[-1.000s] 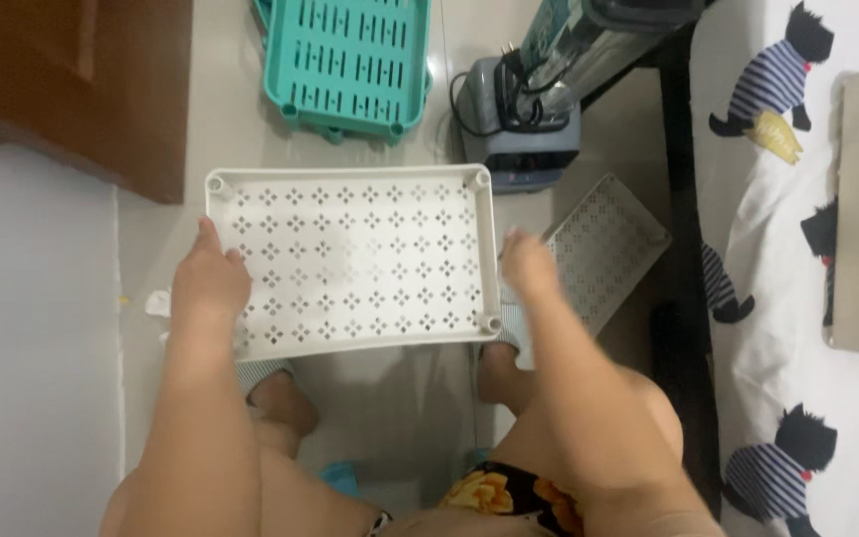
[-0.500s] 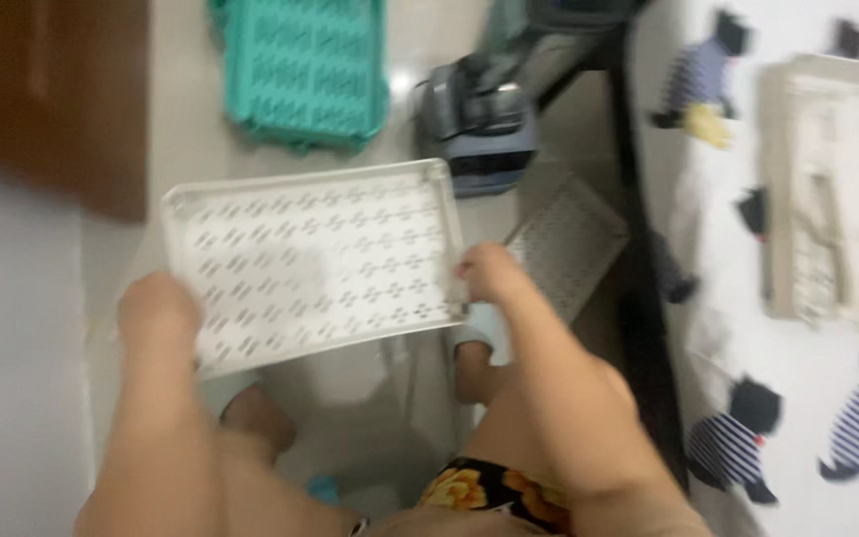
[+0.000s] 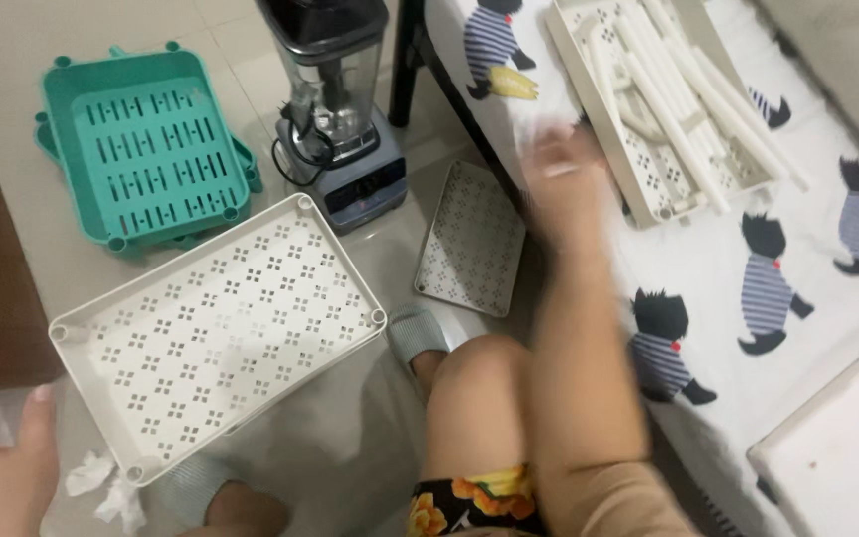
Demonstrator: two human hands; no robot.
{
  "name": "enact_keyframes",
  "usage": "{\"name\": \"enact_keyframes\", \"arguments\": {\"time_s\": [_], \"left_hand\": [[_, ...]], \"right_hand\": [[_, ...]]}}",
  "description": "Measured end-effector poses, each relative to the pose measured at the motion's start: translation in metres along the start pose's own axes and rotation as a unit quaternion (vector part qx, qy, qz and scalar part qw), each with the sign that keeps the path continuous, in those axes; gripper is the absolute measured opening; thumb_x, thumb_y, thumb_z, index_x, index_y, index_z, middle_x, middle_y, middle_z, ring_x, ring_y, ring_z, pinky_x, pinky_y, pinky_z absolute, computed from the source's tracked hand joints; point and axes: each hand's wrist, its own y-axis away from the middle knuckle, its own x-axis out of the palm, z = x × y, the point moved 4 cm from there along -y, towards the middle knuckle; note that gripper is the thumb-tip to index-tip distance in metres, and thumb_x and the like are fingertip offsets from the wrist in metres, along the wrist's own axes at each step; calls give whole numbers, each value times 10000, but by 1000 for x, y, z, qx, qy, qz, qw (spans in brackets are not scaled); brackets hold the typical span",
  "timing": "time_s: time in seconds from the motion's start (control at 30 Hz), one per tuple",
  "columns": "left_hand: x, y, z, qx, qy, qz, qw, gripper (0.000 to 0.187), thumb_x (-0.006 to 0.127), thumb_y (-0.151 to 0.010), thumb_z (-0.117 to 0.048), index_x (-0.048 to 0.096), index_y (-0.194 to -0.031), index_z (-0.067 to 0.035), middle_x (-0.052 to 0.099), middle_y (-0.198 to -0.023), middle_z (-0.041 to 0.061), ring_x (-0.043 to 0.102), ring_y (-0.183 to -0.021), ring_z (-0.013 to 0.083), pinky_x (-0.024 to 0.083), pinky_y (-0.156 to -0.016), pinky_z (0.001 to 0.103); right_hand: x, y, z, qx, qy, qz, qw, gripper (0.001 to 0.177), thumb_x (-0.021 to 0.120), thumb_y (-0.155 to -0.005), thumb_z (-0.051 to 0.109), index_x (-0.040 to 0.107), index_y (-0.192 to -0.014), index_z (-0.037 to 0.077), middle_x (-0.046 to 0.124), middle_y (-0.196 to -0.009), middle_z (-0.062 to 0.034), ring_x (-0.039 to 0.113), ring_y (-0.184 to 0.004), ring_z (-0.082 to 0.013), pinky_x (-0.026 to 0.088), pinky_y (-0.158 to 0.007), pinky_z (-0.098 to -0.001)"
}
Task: The person assembles a white plastic three-tier storage rack by inserting vertical poles into the corners of perforated trays and securing them with small plastic caps. The person works on the floor, stacking trays and adding poles one by one.
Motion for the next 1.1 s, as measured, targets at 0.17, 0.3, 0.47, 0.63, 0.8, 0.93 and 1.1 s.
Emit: {"name": "enact_keyframes", "arguments": {"time_s": [0.17,0.3,0.47,0.63,0.8,0.93,1.1], "left_hand": [[7,-8,-25,7,-163,100,982,801,761,-910,-353,462,-1572,-16,457,-1558,293,448,-1418,466,369,-1122,546],[15,3,-63,-30,-94,174,980,710,719,-911,-374,533,-1525,-68,560,-1486,249,537,-1359,425,438,-1116,507],[27,19,-77,-57,-72,189,978,654,724,-884,-396,590,-1468,-133,584,-1459,200,540,-1337,385,437,-1092,473],[91,44,-85,19,-23,233,972,616,773,-837,-355,607,-1377,-110,610,-1407,170,562,-1305,358,429,-1113,445],[134,81,-106,181,-56,313,931,656,776,-799,-344,586,-1396,-147,553,-1460,141,472,-1353,360,380,-1115,466],[143,83,-92,87,-147,409,896,505,660,-902,-258,603,-1402,-289,427,-1602,53,370,-1432,367,388,-1079,540],[145,75,-76,42,-101,425,899,327,568,-982,-255,695,-1250,-117,547,-1461,124,487,-1371,370,440,-1107,495]], "right_hand": [[-105,-55,-107,-201,196,-230,932,527,799,-847,85,663,-1351,13,683,-1259,-247,612,-1158,-423,471,-1004,-464],[-110,-85,-168,-62,211,-97,971,445,748,-853,123,677,-1272,-8,669,-1171,-307,613,-1076,-463,470,-933,-528],[-107,-66,-141,-22,241,-92,966,182,650,-1029,124,743,-1139,12,719,-1098,-288,668,-1051,-451,504,-927,-528],[-42,-12,-19,-114,-191,25,975,231,643,-1029,258,726,-1146,77,751,-1079,-137,674,-974,-253,525,-871,-365],[94,76,98,-4,-352,274,895,216,705,-932,154,670,-1138,100,704,-898,-48,633,-784,-144,515,-694,-304],[144,116,127,55,-386,334,858,225,677,-929,84,592,-1137,97,750,-950,-50,702,-824,-140,537,-716,-287],[153,105,131,-32,-282,265,922,250,771,-881,21,656,-1102,38,728,-970,-62,690,-883,-133,570,-778,-265]]}}
